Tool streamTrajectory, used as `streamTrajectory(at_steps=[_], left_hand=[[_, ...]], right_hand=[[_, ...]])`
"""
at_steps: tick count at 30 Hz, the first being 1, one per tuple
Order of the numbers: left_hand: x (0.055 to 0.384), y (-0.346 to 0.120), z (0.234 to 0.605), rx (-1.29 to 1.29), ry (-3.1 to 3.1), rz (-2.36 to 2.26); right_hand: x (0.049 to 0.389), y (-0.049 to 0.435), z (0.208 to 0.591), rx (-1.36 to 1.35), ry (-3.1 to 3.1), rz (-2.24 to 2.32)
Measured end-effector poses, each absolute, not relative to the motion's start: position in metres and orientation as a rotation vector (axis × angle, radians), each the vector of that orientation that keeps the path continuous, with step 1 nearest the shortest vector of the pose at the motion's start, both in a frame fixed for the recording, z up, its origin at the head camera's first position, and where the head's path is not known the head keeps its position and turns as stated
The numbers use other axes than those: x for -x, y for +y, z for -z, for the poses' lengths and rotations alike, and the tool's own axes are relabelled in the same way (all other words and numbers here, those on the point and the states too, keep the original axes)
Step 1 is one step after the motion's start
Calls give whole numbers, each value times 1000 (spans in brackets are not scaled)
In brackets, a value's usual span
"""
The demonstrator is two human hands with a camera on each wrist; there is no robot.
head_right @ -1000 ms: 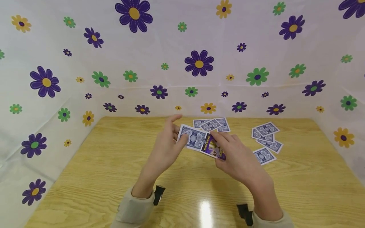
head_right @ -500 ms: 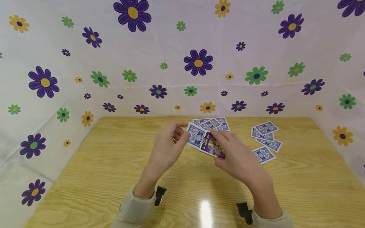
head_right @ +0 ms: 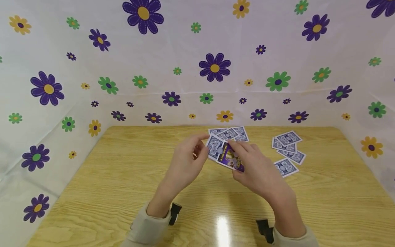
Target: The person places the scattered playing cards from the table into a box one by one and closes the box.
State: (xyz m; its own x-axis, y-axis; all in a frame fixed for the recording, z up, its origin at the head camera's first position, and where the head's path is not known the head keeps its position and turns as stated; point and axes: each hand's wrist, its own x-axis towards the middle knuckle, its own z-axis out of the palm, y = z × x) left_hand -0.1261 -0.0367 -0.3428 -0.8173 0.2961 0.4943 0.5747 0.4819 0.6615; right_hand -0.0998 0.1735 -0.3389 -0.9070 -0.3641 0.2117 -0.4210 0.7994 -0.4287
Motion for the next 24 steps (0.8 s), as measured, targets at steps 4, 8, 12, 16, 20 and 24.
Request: streamTrajectory(at_steps=[4, 8, 12, 16, 20, 24], left_hand=[[123, -33, 343, 721, -2454, 1261], [121, -30, 344, 717, -2489, 1239], [121, -29, 345, 697, -2518, 1219], [123, -31, 346, 692, -2535, 1193], [122, -31, 347, 717, -2543, 1141], [122, -30, 347, 725, -2547, 1102]], right_hand=[[100, 173, 339, -610, -2867, -720], [100, 174, 339, -601, -2864, -715], [100, 174, 339, -589, -2862, -715], [100, 173, 339, -581, -2872, -704], [100, 173, 339, -594, -2871, -705], [99, 173, 339, -602, -2861, -703]])
